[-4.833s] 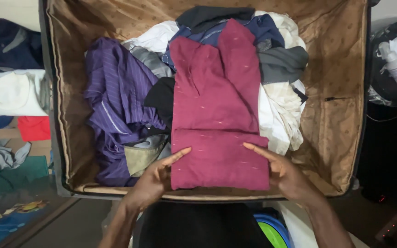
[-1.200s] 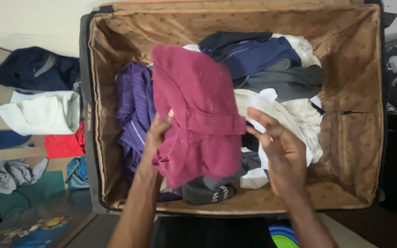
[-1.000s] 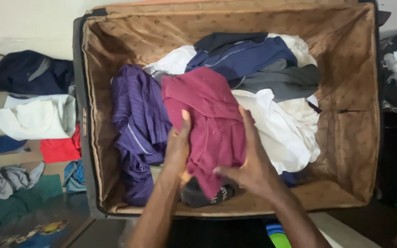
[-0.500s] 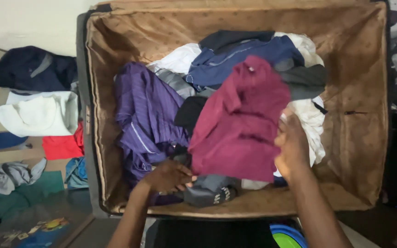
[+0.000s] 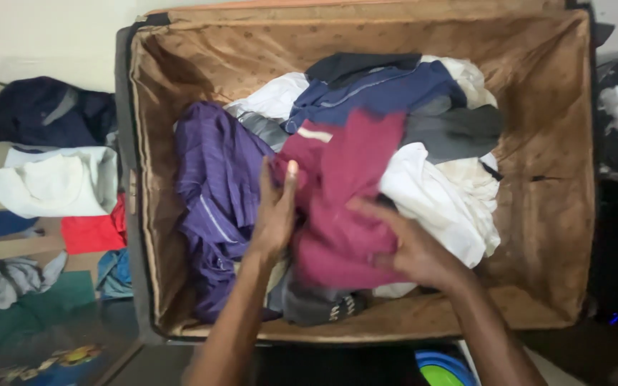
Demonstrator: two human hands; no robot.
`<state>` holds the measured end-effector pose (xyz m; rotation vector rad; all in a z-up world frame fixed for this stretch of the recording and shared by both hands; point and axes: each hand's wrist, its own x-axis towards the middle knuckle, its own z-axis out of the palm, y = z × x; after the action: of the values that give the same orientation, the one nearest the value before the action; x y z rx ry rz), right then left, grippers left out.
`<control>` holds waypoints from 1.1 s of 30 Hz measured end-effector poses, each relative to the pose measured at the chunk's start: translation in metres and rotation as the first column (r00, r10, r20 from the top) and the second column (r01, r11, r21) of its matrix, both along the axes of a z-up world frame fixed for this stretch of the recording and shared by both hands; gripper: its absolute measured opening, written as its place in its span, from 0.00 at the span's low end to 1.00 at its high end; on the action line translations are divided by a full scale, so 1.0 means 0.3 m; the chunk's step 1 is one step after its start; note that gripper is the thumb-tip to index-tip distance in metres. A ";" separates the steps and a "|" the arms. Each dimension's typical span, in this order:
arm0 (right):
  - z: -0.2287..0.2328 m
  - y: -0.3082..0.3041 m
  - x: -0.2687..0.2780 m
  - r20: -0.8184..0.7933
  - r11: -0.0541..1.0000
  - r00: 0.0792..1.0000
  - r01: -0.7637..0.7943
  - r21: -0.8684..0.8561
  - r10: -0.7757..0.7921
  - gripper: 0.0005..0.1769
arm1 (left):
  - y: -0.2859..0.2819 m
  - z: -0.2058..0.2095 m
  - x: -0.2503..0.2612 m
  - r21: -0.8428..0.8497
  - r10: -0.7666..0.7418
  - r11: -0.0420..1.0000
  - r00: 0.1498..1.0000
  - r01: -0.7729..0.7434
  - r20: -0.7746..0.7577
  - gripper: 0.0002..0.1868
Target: Folding a maroon long-sleeved shirt and placing it neatly inside a suitcase.
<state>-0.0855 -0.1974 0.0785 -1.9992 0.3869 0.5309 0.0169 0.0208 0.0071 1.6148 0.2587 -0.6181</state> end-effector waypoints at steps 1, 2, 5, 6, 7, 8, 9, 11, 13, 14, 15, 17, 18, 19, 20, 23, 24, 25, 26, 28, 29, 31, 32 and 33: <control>0.028 -0.006 0.007 0.000 1.000 1.000 -0.003 -0.007 0.003 0.54 | -0.003 0.020 -0.001 -0.007 0.003 1.000 1.000 -0.003 0.000 0.57; 0.052 0.002 0.011 -0.020 0.976 0.980 -0.197 0.090 0.200 0.50 | 0.008 0.042 -0.003 0.097 -0.051 0.994 0.998 0.048 0.024 0.63; 0.082 -0.009 0.019 0.028 0.831 0.853 -0.515 0.209 0.521 0.43 | 0.065 0.070 -0.002 0.213 -0.222 0.959 0.964 0.189 0.148 0.71; 0.086 -0.022 0.022 0.075 0.742 0.768 -0.635 0.215 0.635 0.41 | 0.082 0.072 0.002 0.225 -0.337 0.932 0.907 0.284 0.252 0.72; 0.103 -0.022 0.049 0.078 0.740 0.767 -0.636 0.218 0.636 0.41 | 0.105 0.050 0.002 0.229 -0.336 0.932 0.908 0.282 0.251 0.72; 0.123 -0.031 0.073 0.068 0.759 0.790 -0.606 0.240 0.609 0.36 | 0.116 0.025 -0.003 0.081 -0.432 0.902 0.885 0.425 0.173 0.62; 0.144 -0.041 0.096 0.056 0.776 0.812 -0.574 0.262 0.582 0.30 | 0.126 -0.001 -0.008 -0.079 -0.532 0.837 0.840 0.541 0.111 0.52; 0.158 -0.027 0.119 -0.125 0.893 0.890 -0.447 -0.050 0.439 0.27 | 0.159 -0.099 -0.031 -0.095 -0.563 0.819 0.825 0.565 0.055 0.38; 0.107 -0.017 0.097 -0.235 0.875 0.944 -0.308 -0.374 0.232 0.24 | 0.197 -0.152 -0.039 -0.105 -0.594 0.800 0.805 0.591 -0.001 0.26; 0.053 -0.016 0.061 0.062 0.783 0.972 -0.142 -0.606 0.225 0.38 | 0.217 -0.156 -0.039 -0.017 -0.473 0.881 0.880 0.474 0.039 0.19; -0.002 -0.015 0.026 0.348 0.660 0.896 0.087 -0.746 0.276 0.52 | 0.237 -0.160 -0.038 0.064 -0.345 0.938 0.934 0.340 0.090 0.15; -0.050 0.018 -0.029 0.195 0.663 0.974 0.068 -0.746 0.119 0.58 | 0.281 -0.186 -0.017 0.010 -0.168 0.986 0.972 0.169 0.164 0.11; -0.070 0.028 -0.062 0.024 0.663 0.999 0.049 -0.747 -0.047 0.65 | 0.295 -0.202 -0.013 -0.062 0.014 0.998 0.975 0.000 0.220 0.08; -0.103 0.013 -0.086 0.023 0.660 0.999 0.047 -0.750 -0.045 0.65 | 0.296 -0.189 -0.007 -0.067 0.017 0.998 0.976 -0.003 0.219 0.08; -0.139 0.004 -0.113 0.006 0.703 0.994 0.081 -0.706 -0.108 0.63 | 0.305 -0.174 -0.003 -0.070 0.064 0.997 0.958 -0.046 0.280 0.07; -0.221 -0.107 -0.177 0.003 0.815 0.990 0.115 -0.568 -0.139 0.63 | 0.348 -0.101 0.037 0.034 0.060 0.997 0.939 -0.076 0.337 0.08; -0.236 -0.178 -0.203 0.023 0.871 0.995 0.099 -0.482 -0.101 0.63 | 0.346 -0.078 0.042 0.127 0.023 0.990 0.945 -0.068 0.327 0.10; -0.170 -0.252 -0.197 0.019 0.868 0.995 0.096 -0.487 -0.099 0.63 | 0.359 -0.088 0.043 0.122 0.027 0.990 0.946 -0.069 0.322 0.10; -0.111 -0.315 -0.184 -0.118 0.960 0.993 -0.009 -0.281 -0.025 0.54 | 0.382 -0.095 0.053 0.173 0.006 0.984 0.974 -0.046 0.226 0.12; 0.025 -0.422 -0.118 -0.227 0.995 0.971 -0.092 -0.041 0.081 0.46 | 0.423 -0.094 0.084 0.227 -0.012 0.974 0.991 -0.018 0.130 0.14; 0.100 -0.468 -0.067 -0.359 0.973 0.925 -0.183 -0.142 0.122 0.51 | 0.440 -0.087 0.103 0.193 -0.006 0.981 0.998 -0.007 0.068 0.15; 0.056 -0.725 -0.010 -0.486 0.932 0.863 -0.278 -0.232 0.136 0.56 | 0.455 -0.068 0.139 0.160 -0.003 0.987 1.000 0.002 0.005 0.16; -0.051 -0.945 -0.054 -0.174 0.984 0.971 -0.175 -0.045 0.165 0.42 | 0.447 -0.058 0.153 0.042 0.020 0.999 0.998 -0.018 -0.056 0.17; -0.151 -1.158 -0.149 0.156 0.980 0.983 -0.122 0.158 0.097 0.30 | 0.437 -0.049 0.167 -0.075 0.036 0.996 0.992 -0.045 -0.120 0.19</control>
<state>-0.1302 -0.5446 0.0331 -1.8907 0.1369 0.4648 0.0671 0.1518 -0.0076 1.4975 0.3498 -0.6858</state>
